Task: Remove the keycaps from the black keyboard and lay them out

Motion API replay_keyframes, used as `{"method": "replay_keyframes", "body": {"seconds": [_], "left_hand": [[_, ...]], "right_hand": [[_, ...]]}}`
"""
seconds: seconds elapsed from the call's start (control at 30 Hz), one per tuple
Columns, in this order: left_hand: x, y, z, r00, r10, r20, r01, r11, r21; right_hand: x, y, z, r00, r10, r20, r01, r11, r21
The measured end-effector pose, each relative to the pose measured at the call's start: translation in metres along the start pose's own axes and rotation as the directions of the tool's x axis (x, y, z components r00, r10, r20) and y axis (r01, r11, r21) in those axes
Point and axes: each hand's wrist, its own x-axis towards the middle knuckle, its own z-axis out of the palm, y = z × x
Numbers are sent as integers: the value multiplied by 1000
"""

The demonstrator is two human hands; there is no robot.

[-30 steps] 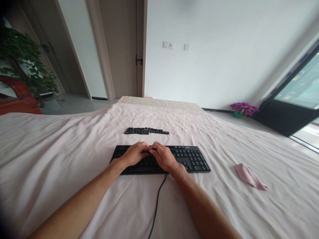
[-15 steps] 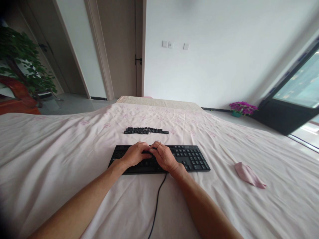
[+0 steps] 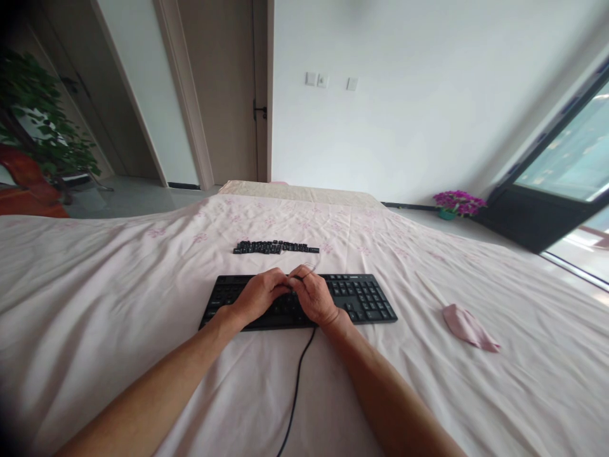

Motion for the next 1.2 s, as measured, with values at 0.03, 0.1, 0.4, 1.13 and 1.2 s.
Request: {"method": "replay_keyframes", "body": {"seconds": [0.03,0.1,0.4,1.13,1.2], "left_hand": [[1,-1,0,1000,0,-4,0,1000,-15],[1,-3,1,1000,-5,-12,5,999,-41],[1,-7,1,985,-166,-42,148,949,-278],[1,-15,8,944,-231,-237,164,948,-272],[1,-16,9,940,-216,-264,169,967,-190]], "right_hand": [[1,0,1,1000,-15,1,15,1000,7],[2,-1,2,999,-50,0,50,999,15],[-1,-5,0,988,-156,-20,151,977,-152],[28,-1,-3,975,219,41,-167,841,-514],[43,8,-5,956,293,-6,-255,819,-514]]}}
